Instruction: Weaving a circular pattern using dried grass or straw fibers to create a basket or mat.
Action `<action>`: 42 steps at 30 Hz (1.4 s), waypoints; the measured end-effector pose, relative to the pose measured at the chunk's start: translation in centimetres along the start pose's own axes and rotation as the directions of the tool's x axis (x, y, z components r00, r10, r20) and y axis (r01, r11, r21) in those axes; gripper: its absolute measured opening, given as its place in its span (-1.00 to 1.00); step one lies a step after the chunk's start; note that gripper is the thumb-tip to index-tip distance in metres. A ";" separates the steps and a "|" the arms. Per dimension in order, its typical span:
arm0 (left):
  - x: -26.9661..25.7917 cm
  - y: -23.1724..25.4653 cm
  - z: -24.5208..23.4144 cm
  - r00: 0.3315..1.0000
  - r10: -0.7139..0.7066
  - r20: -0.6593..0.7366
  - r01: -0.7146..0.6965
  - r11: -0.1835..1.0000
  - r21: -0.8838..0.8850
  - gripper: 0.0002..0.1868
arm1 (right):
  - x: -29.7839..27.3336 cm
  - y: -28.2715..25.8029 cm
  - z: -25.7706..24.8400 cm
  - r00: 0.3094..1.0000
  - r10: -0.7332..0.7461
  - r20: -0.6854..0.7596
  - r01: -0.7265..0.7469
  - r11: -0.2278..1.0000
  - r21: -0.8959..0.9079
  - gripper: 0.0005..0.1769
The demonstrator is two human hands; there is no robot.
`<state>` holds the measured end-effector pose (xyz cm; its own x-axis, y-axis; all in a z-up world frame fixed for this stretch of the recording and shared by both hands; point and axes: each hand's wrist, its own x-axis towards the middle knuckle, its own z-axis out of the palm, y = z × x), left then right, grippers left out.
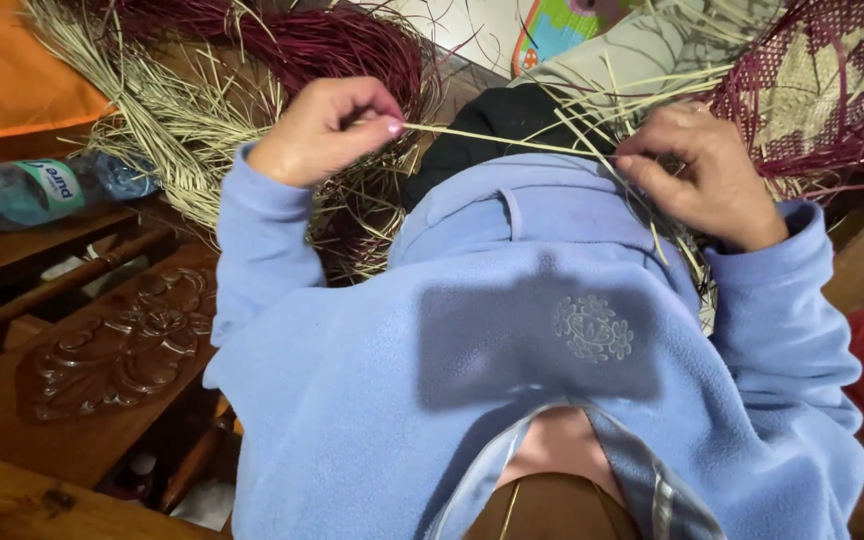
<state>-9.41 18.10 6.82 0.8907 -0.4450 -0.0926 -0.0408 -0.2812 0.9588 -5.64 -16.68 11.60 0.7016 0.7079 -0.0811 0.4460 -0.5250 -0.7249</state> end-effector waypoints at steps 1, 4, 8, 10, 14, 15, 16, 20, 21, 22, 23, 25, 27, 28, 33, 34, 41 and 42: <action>-0.2 -0.2 -0.3 1.000 -0.017 -0.020 0.017 1.000 -0.003 -0.93 | -0.2 0.0 0.2 0.999 -0.035 -0.017 0.034 0.999 -0.029 -0.97; -0.7 -0.6 -1.2 0.994 -0.015 -0.106 0.024 0.996 0.090 -0.94 | -0.6 -0.7 0.3 0.999 -0.042 -0.033 0.038 0.993 -0.115 -0.94; -0.6 -0.7 -1.9 0.983 -0.067 -0.173 0.087 0.990 0.113 -0.92 | -1.1 -0.3 0.7 0.999 -0.023 -0.046 0.018 0.993 -0.117 -0.94; 0.2 -1.3 -1.7 0.886 0.265 -0.379 -0.006 0.826 0.564 -0.88 | -1.2 -0.4 0.9 0.997 -0.043 -0.060 0.035 0.991 -0.133 -0.94; 5.0 -1.4 1.4 0.848 0.319 -0.423 -0.033 0.829 0.558 -0.83 | -1.1 -0.9 0.9 0.996 -0.048 -0.071 0.037 0.988 -0.147 -0.94; 6.5 -1.7 2.7 0.888 0.279 -0.365 -0.066 0.864 0.499 -0.85 | -1.0 -1.1 0.9 0.995 -0.066 -0.071 0.055 0.987 -0.149 -0.94; 8.0 -1.9 3.9 0.922 0.243 -0.301 -0.094 0.895 0.436 -0.84 | -0.9 -1.2 0.8 0.994 -0.084 -0.070 0.072 0.986 -0.150 -0.94; 11.4 -3.0 8.5 0.931 0.345 -0.121 -0.264 0.863 0.431 -0.91 | -0.7 -1.9 0.9 0.994 -0.088 -0.061 0.077 0.983 -0.166 -0.95; 11.8 -3.3 9.1 0.930 0.357 -0.091 -0.286 0.855 0.432 -0.92 | -0.7 -1.9 0.9 0.994 -0.085 -0.064 0.073 0.983 -0.166 -0.95; 12.2 -3.6 9.7 0.928 0.367 -0.060 -0.308 0.848 0.432 -0.91 | -0.7 -1.9 0.9 0.994 -0.082 -0.067 0.070 0.984 -0.165 -0.95; 12.3 -4.0 9.9 0.928 0.369 -0.058 -0.310 0.846 0.433 -0.91 | -0.7 -1.9 0.9 0.994 -0.082 -0.069 0.069 0.984 -0.165 -0.95; 12.6 -4.7 10.3 0.906 0.419 -0.054 -0.359 0.832 0.423 -0.90 | -0.8 -1.9 0.9 0.992 -0.094 -0.080 0.079 0.983 -0.168 -0.95; 12.3 -4.2 9.4 0.916 0.400 -0.038 -0.366 0.870 0.331 -0.92 | -0.9 -1.7 1.0 0.991 -0.102 -0.085 0.087 0.982 -0.170 -0.95; 12.2 -3.9 9.0 0.924 0.381 -0.023 -0.365 0.901 0.235 -0.93 | -1.0 -1.6 1.0 0.990 -0.112 -0.086 0.096 0.980 -0.173 -0.96; 10.5 -0.7 6.3 0.973 0.187 0.138 -0.192 0.981 0.024 -0.95 | -1.0 -1.8 0.7 0.992 -0.098 -0.077 0.085 0.985 -0.151 -0.87; 10.1 0.0 5.8 0.978 0.092 0.189 -0.100 0.994 0.035 -0.95 | -0.9 -1.8 0.7 0.993 -0.095 -0.067 0.085 0.987 -0.134 -0.83; 10.8 -2.5 7.5 0.969 0.245 -0.009 -0.230 0.920 0.319 -0.93 | -0.9 -2.0 0.7 0.995 -0.084 -0.060 0.075 0.987 -0.141 -0.83; 11.0 -2.4 8.0 0.962 0.268 -0.059 -0.236 0.918 0.318 -0.88 | -1.0 -2.0 0.8 0.995 -0.074 -0.062 0.065 0.987 -0.144 -0.83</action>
